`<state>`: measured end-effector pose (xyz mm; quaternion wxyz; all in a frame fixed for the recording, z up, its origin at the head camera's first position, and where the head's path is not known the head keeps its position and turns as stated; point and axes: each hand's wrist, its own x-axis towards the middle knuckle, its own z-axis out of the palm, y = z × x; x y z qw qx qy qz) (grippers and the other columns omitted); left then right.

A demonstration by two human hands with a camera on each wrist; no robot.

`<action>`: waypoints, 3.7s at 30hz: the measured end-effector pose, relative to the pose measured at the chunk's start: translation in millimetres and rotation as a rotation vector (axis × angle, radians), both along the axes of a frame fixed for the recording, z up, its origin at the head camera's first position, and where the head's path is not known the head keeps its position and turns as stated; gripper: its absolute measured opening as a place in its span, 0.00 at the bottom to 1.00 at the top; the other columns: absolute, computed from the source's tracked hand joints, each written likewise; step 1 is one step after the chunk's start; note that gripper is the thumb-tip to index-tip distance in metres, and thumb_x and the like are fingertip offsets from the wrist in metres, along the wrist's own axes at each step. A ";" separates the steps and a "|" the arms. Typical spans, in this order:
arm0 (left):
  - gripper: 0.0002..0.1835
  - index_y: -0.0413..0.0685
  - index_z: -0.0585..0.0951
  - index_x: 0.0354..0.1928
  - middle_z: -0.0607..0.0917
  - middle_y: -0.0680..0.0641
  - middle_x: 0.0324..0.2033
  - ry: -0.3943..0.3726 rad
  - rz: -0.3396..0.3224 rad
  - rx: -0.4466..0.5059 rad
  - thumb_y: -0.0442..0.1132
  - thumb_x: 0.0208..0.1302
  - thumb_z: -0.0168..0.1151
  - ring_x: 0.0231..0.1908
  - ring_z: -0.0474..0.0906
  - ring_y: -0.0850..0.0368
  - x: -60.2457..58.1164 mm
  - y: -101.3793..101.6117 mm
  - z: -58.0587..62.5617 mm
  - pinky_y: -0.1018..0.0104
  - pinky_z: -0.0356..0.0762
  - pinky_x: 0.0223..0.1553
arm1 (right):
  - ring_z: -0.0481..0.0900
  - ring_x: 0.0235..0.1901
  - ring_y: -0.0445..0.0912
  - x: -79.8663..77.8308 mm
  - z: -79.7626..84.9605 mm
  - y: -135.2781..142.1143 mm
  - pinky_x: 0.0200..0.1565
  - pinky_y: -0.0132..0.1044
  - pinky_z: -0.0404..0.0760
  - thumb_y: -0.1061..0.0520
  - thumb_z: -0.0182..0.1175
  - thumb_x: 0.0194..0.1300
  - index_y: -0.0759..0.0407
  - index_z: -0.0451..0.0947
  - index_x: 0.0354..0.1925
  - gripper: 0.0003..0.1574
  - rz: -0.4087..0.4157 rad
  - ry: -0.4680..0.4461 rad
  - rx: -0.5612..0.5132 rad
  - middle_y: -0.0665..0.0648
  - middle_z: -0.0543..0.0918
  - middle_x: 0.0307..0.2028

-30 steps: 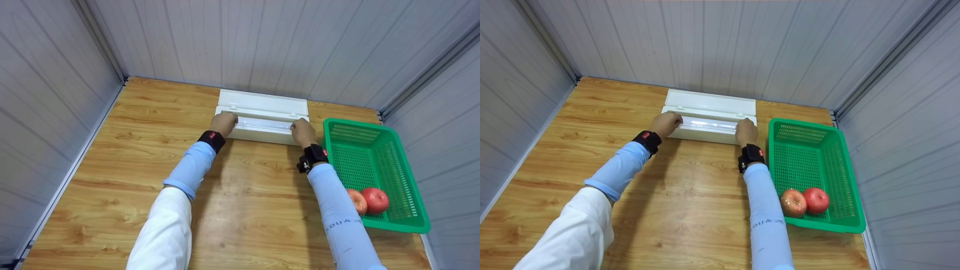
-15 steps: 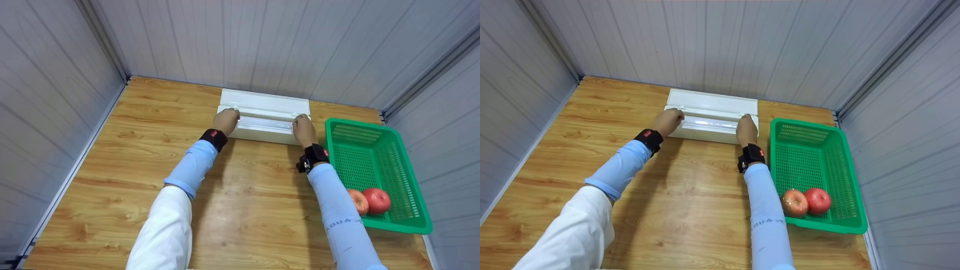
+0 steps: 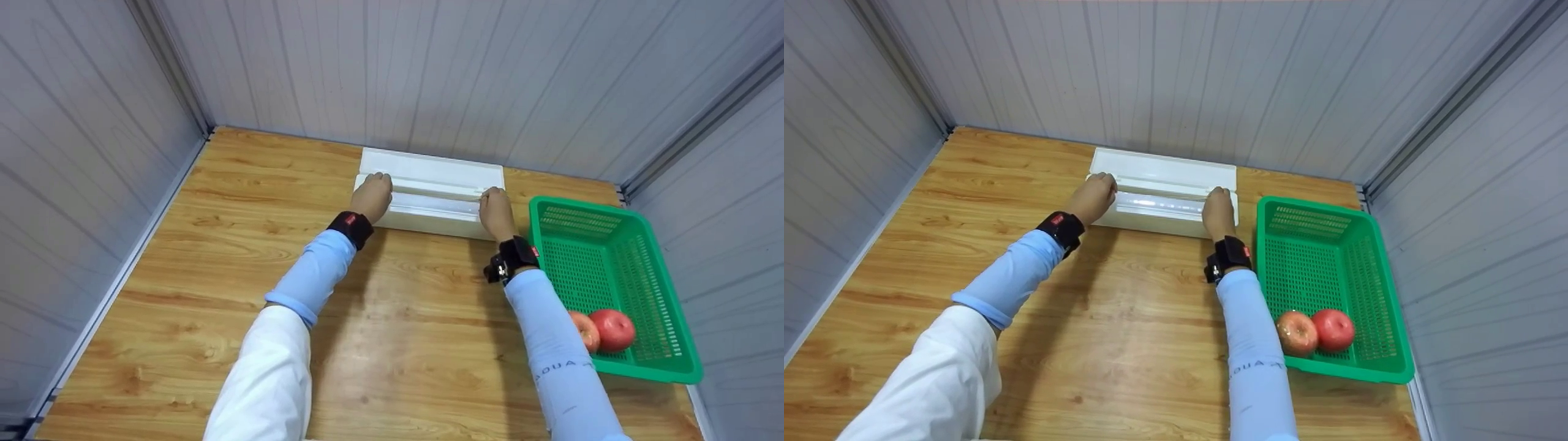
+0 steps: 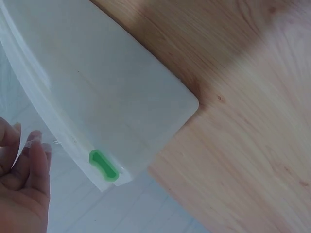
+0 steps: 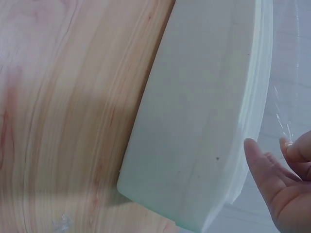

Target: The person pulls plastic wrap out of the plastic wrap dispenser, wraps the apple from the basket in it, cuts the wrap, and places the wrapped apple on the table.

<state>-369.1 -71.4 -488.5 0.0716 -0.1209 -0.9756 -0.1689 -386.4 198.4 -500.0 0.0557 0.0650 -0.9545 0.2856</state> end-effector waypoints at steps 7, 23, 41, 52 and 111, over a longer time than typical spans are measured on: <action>0.09 0.32 0.71 0.43 0.83 0.36 0.35 0.015 -0.017 0.040 0.28 0.67 0.42 0.37 0.82 0.41 -3.2 0.2 -0.3 0.53 0.81 0.38 | 0.78 0.40 0.62 0.2 6.0 -1.4 0.44 0.52 0.77 0.63 0.38 0.70 0.74 0.67 0.41 0.14 -0.010 0.007 -0.003 0.72 0.78 0.36; 0.14 0.29 0.68 0.51 0.84 0.36 0.31 0.102 -0.047 -0.064 0.27 0.66 0.43 0.32 0.83 0.41 -4.4 -7.5 14.4 0.51 0.81 0.32 | 0.76 0.38 0.55 -1.5 26.4 7.4 0.41 0.44 0.75 0.65 0.44 0.66 0.67 0.62 0.61 0.25 0.169 -0.086 -0.010 0.67 0.79 0.45; 0.14 0.37 0.70 0.50 0.84 0.36 0.38 0.070 -0.150 0.021 0.28 0.61 0.53 0.40 0.82 0.42 -18.1 -14.7 32.3 0.54 0.80 0.41 | 0.78 0.47 0.60 -9.2 46.1 9.7 0.50 0.50 0.76 0.65 0.49 0.68 0.71 0.79 0.44 0.14 0.156 0.063 0.066 0.70 0.81 0.44; 0.11 0.40 0.82 0.39 0.84 0.41 0.38 0.087 -0.092 -0.070 0.29 0.61 0.50 0.40 0.81 0.45 -21.0 -17.4 60.6 0.55 0.80 0.41 | 0.77 0.46 0.61 -8.1 70.2 3.1 0.50 0.50 0.75 0.66 0.46 0.69 0.71 0.77 0.43 0.13 0.163 0.111 0.097 0.70 0.80 0.43; 0.13 0.43 0.82 0.47 0.84 0.43 0.46 0.269 -0.091 -0.034 0.39 0.65 0.53 0.48 0.82 0.49 -24.8 -40.1 204.4 0.62 0.77 0.53 | 0.81 0.46 0.55 -10.6 205.8 -1.7 0.50 0.45 0.78 0.60 0.47 0.70 0.64 0.79 0.48 0.17 0.106 0.317 0.103 0.65 0.83 0.45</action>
